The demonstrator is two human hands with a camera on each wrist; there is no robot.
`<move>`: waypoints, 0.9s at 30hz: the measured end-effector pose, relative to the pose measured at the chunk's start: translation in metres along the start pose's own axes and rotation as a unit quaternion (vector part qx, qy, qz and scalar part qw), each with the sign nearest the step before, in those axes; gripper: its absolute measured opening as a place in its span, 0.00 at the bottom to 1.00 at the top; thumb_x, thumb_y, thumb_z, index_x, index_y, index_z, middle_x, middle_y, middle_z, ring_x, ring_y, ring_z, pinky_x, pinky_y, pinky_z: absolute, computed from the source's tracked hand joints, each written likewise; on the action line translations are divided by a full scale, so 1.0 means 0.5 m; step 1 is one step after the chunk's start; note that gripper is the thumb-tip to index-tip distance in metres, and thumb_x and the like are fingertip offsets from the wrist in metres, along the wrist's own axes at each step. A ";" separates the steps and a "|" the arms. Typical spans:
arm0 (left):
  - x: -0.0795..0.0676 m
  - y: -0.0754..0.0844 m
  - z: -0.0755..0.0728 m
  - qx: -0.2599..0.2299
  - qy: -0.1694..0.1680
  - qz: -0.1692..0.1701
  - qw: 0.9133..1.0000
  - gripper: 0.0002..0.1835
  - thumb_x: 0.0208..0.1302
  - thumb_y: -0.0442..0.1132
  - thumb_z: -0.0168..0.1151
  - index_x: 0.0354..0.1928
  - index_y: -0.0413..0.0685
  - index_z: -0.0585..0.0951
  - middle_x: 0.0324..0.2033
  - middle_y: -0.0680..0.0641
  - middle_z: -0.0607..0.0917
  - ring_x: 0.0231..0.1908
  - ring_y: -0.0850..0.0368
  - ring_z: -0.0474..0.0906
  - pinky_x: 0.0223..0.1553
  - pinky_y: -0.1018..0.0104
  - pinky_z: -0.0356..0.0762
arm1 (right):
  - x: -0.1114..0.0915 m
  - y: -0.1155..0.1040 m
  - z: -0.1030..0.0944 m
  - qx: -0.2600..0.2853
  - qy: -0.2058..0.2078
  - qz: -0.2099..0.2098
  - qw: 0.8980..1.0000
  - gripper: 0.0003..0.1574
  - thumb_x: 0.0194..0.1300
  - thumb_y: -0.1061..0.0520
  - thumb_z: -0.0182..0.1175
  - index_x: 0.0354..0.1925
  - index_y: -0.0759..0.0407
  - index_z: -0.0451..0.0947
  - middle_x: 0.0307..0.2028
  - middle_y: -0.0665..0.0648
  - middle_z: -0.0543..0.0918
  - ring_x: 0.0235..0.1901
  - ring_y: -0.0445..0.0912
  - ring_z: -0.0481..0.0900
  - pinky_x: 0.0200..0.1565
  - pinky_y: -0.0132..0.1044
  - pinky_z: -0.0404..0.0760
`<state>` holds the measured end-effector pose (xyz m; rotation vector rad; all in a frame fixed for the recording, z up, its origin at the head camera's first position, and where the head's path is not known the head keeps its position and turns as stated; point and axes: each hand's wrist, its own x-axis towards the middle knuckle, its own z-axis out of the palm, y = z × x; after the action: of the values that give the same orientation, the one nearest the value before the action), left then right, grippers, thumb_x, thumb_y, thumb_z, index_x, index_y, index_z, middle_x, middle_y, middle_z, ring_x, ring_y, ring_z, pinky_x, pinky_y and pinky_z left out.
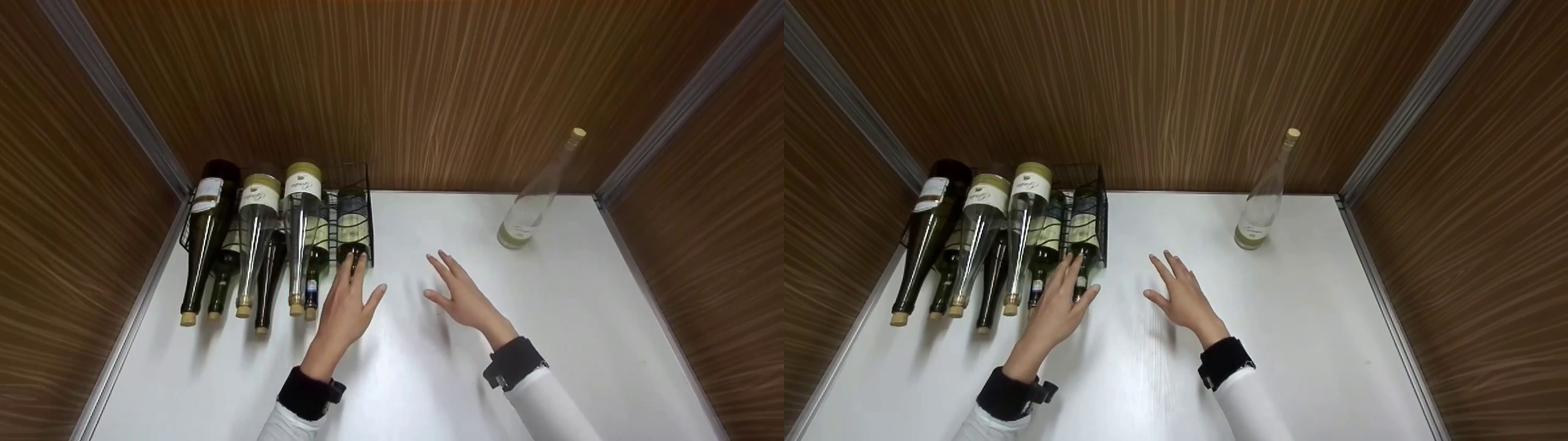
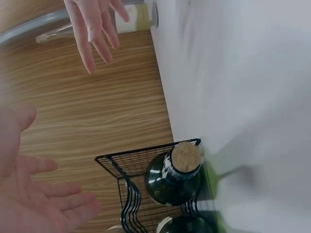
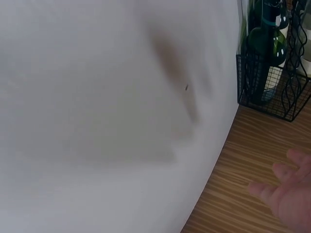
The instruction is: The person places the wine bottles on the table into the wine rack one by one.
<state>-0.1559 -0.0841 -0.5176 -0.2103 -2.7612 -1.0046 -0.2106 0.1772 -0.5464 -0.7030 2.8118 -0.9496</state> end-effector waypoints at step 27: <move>0.020 0.005 0.071 -0.162 -0.140 -0.064 0.975 0.38 0.73 0.66 0.42 0.75 0.50 0.60 0.72 0.39 0.59 0.70 0.39 0.56 0.63 0.28 0.46 | -0.021 0.154 -0.101 0.148 0.203 0.106 0.962 0.43 0.75 0.51 0.54 0.75 0.65 0.47 0.72 0.69 0.52 0.72 0.62 0.50 0.68 0.59 0.53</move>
<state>-0.1700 -0.0584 -0.5402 -0.2401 -2.8673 -1.5713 -0.2432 0.2637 -0.5521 -0.1798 2.8866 -1.5758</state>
